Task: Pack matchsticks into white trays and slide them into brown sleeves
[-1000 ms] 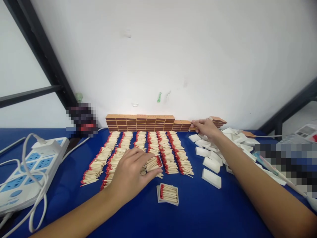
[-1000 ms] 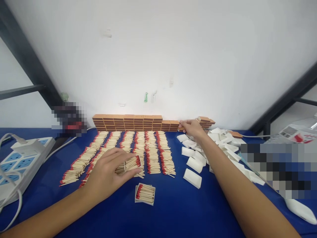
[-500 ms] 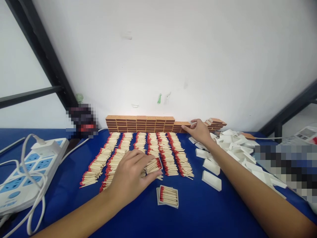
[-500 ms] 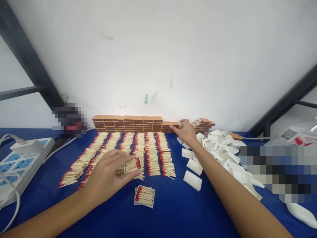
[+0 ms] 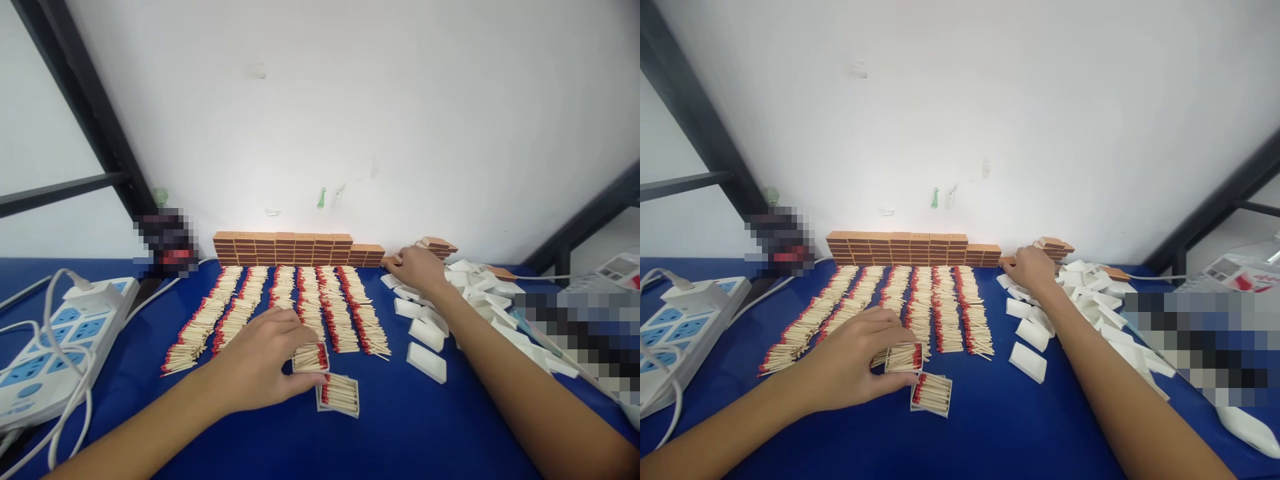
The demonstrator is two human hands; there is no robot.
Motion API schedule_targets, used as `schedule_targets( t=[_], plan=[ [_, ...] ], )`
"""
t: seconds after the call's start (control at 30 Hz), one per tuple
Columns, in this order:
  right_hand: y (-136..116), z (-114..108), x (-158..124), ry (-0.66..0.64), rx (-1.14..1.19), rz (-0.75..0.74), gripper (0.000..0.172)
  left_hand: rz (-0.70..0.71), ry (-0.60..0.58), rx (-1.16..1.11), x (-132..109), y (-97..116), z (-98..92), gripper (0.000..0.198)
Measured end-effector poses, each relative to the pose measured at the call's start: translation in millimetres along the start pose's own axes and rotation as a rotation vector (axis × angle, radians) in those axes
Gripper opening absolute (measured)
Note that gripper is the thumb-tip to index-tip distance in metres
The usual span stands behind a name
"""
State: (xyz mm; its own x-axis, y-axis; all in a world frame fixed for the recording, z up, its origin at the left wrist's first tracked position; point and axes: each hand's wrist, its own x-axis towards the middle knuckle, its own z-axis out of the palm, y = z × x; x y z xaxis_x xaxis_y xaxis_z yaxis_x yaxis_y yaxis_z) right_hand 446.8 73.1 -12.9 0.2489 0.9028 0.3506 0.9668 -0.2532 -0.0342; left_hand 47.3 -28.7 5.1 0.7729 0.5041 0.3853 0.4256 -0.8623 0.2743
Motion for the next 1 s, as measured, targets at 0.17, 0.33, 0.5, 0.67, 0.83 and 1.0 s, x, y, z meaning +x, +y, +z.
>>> schedule_targets(
  t=[0.17,0.33,0.5,0.67,0.83,1.0],
  plan=[
    [-6.4,3.1,-2.7,-0.004,-0.070,-0.053,0.041,-0.089,-0.155,-0.013,1.9,5.1,-20.2,0.025],
    [-2.2,3.8,-0.1,-0.061,-0.104,-0.090,0.038,-0.161,-0.281,-0.006,-1.2,11.2,-20.0,0.022],
    [-0.8,4.9,3.1,-0.081,-0.144,-0.098,0.037,-0.214,-0.350,0.010,-2.0,14.8,-18.5,0.029],
    [0.5,4.4,1.0,-0.085,-0.156,-0.133,0.040,-0.213,-0.389,-0.029,-1.1,16.4,-18.7,0.040],
    [2.7,5.1,0.7,-0.088,-0.157,-0.189,0.032,-0.230,-0.407,-0.040,-1.3,17.6,-18.5,0.044],
    [3.6,6.6,3.1,-0.075,-0.146,-0.205,0.039,-0.223,-0.422,-0.051,-0.4,17.9,-20.1,0.045]
  ],
)
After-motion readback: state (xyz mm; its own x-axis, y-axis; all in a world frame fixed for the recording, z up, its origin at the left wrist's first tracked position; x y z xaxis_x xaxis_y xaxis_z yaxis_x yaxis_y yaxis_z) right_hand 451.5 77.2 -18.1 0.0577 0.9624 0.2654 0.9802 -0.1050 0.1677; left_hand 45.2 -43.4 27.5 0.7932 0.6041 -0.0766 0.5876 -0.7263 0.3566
